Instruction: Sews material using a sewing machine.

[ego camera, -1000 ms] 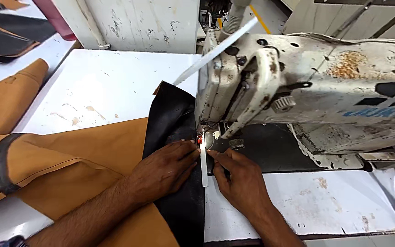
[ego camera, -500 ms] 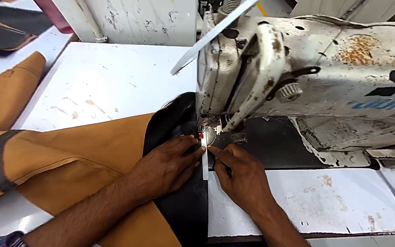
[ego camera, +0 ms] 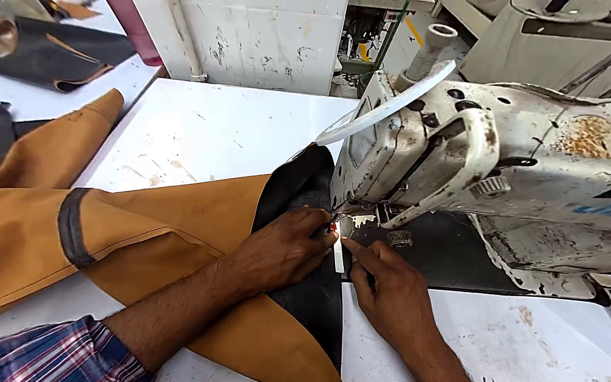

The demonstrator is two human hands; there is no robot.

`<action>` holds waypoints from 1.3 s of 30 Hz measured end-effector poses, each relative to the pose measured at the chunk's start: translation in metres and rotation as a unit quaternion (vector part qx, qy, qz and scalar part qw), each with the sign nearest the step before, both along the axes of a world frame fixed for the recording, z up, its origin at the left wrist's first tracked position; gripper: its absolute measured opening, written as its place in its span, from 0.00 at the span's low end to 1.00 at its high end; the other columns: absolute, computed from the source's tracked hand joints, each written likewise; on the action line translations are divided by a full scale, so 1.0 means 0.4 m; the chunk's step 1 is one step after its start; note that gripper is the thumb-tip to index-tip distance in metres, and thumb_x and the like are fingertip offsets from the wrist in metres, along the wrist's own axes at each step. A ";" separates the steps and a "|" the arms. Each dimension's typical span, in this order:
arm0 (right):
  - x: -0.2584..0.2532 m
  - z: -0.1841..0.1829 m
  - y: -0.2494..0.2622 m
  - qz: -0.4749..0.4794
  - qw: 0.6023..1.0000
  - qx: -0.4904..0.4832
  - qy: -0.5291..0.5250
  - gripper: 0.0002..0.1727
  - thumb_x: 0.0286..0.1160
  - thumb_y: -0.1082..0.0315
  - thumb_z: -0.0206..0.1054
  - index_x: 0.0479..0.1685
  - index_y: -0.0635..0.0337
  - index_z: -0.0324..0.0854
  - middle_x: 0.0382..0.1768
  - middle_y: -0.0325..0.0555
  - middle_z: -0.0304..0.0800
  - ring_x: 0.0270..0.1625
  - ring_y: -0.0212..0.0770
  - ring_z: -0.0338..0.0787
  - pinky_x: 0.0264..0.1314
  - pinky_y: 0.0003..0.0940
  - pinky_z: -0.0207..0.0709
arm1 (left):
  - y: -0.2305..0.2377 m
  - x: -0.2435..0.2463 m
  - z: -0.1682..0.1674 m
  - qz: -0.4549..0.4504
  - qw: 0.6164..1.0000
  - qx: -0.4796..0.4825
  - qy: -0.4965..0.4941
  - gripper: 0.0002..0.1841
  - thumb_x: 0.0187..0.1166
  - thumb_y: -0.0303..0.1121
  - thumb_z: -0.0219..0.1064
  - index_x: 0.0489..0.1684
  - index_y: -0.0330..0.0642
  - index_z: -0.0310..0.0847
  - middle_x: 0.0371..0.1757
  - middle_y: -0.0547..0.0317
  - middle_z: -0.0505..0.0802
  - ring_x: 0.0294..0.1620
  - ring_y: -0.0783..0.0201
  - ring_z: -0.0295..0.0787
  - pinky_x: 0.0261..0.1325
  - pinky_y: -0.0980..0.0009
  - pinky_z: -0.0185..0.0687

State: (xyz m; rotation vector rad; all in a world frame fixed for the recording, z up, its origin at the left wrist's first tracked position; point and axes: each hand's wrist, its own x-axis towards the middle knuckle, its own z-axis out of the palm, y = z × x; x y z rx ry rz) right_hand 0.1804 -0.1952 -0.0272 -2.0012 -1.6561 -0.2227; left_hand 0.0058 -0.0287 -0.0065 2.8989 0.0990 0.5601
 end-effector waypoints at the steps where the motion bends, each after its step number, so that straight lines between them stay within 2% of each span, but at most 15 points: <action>1: -0.001 0.000 -0.001 0.000 1.000 0.000 0.000 0.23 0.77 0.61 0.54 0.61 0.41 0.94 0.25 0.32 0.77 0.23 0.30 0.76 0.20 0.27 0.67 | 0.001 -0.002 -0.001 -0.009 1.000 0.009 -0.005 0.19 0.87 0.42 0.58 0.66 0.50 0.90 0.68 0.51 0.88 0.77 0.54 0.78 0.84 0.58 0.69; 7: -0.004 0.001 -0.005 -0.002 1.000 -0.011 0.002 0.23 0.78 0.59 0.55 0.62 0.39 0.93 0.27 0.32 0.77 0.24 0.30 0.76 0.21 0.26 0.68 | 0.030 0.005 -0.003 -0.037 0.999 0.027 -0.004 0.19 0.88 0.44 0.56 0.65 0.50 0.90 0.59 0.57 0.90 0.68 0.58 0.82 0.74 0.63 0.77; 10: -0.003 0.002 -0.004 0.006 1.000 -0.005 0.010 0.22 0.77 0.59 0.55 0.62 0.39 0.94 0.26 0.31 0.76 0.23 0.29 0.75 0.20 0.26 0.66 | 0.024 0.004 0.002 -0.027 0.999 0.026 -0.011 0.19 0.88 0.43 0.57 0.64 0.48 0.91 0.57 0.55 0.91 0.67 0.58 0.84 0.74 0.63 0.77; 12: -0.001 0.006 -0.009 0.022 0.999 0.003 0.031 0.21 0.77 0.59 0.57 0.60 0.40 0.94 0.26 0.31 0.76 0.24 0.28 0.75 0.21 0.25 0.67 | -0.008 -0.007 0.002 0.005 1.000 0.006 -0.010 0.20 0.89 0.44 0.56 0.64 0.45 0.89 0.62 0.52 0.90 0.72 0.56 0.83 0.79 0.62 0.75; 14: 0.002 0.014 -0.013 0.035 0.998 0.006 0.052 0.20 0.75 0.60 0.58 0.57 0.41 0.95 0.26 0.30 0.77 0.25 0.27 0.76 0.22 0.25 0.68 | -0.053 -0.025 -0.003 0.038 0.999 -0.031 0.001 0.23 0.89 0.47 0.56 0.68 0.43 0.86 0.71 0.50 0.87 0.81 0.57 0.77 0.85 0.62 0.69; 16: 0.000 0.022 -0.014 0.041 0.997 0.004 0.069 0.19 0.74 0.62 0.59 0.55 0.43 0.96 0.26 0.32 0.78 0.25 0.28 0.77 0.22 0.25 0.69 | -0.090 -0.045 -0.009 0.050 0.998 -0.037 0.008 0.25 0.89 0.49 0.55 0.71 0.41 0.83 0.76 0.51 0.85 0.84 0.58 0.73 0.87 0.64 0.67; 20: 0.000 0.027 -0.014 0.045 0.996 -0.007 0.079 0.19 0.75 0.64 0.60 0.58 0.44 0.95 0.26 0.32 0.77 0.25 0.29 0.76 0.22 0.26 0.68 | -0.109 -0.059 -0.013 0.041 0.999 -0.035 0.000 0.25 0.89 0.49 0.56 0.71 0.38 0.82 0.75 0.50 0.86 0.84 0.58 0.75 0.86 0.66 0.68; 26: 0.004 0.027 -0.015 0.063 0.994 -0.005 0.088 0.19 0.76 0.64 0.60 0.59 0.42 0.95 0.27 0.31 0.78 0.26 0.28 0.76 0.24 0.25 0.68 | -0.105 -0.057 -0.010 0.045 0.998 -0.037 0.002 0.26 0.88 0.50 0.57 0.74 0.40 0.81 0.74 0.51 0.86 0.82 0.60 0.77 0.84 0.68 0.71; 33: 0.002 0.026 -0.013 0.046 0.995 -0.011 0.093 0.19 0.76 0.64 0.60 0.57 0.45 0.95 0.27 0.31 0.77 0.25 0.28 0.76 0.22 0.25 0.68 | -0.116 -0.056 -0.015 0.056 0.997 -0.044 0.006 0.24 0.87 0.49 0.57 0.70 0.45 0.86 0.75 0.53 0.86 0.84 0.59 0.74 0.85 0.66 0.70; 39: 0.003 0.030 -0.014 0.050 0.994 -0.010 0.096 0.19 0.76 0.64 0.60 0.57 0.44 0.95 0.27 0.30 0.77 0.25 0.27 0.75 0.22 0.24 0.67 | -0.129 -0.050 -0.011 0.079 0.996 -0.044 0.008 0.26 0.87 0.50 0.56 0.74 0.42 0.81 0.75 0.52 0.85 0.82 0.60 0.76 0.84 0.68 0.71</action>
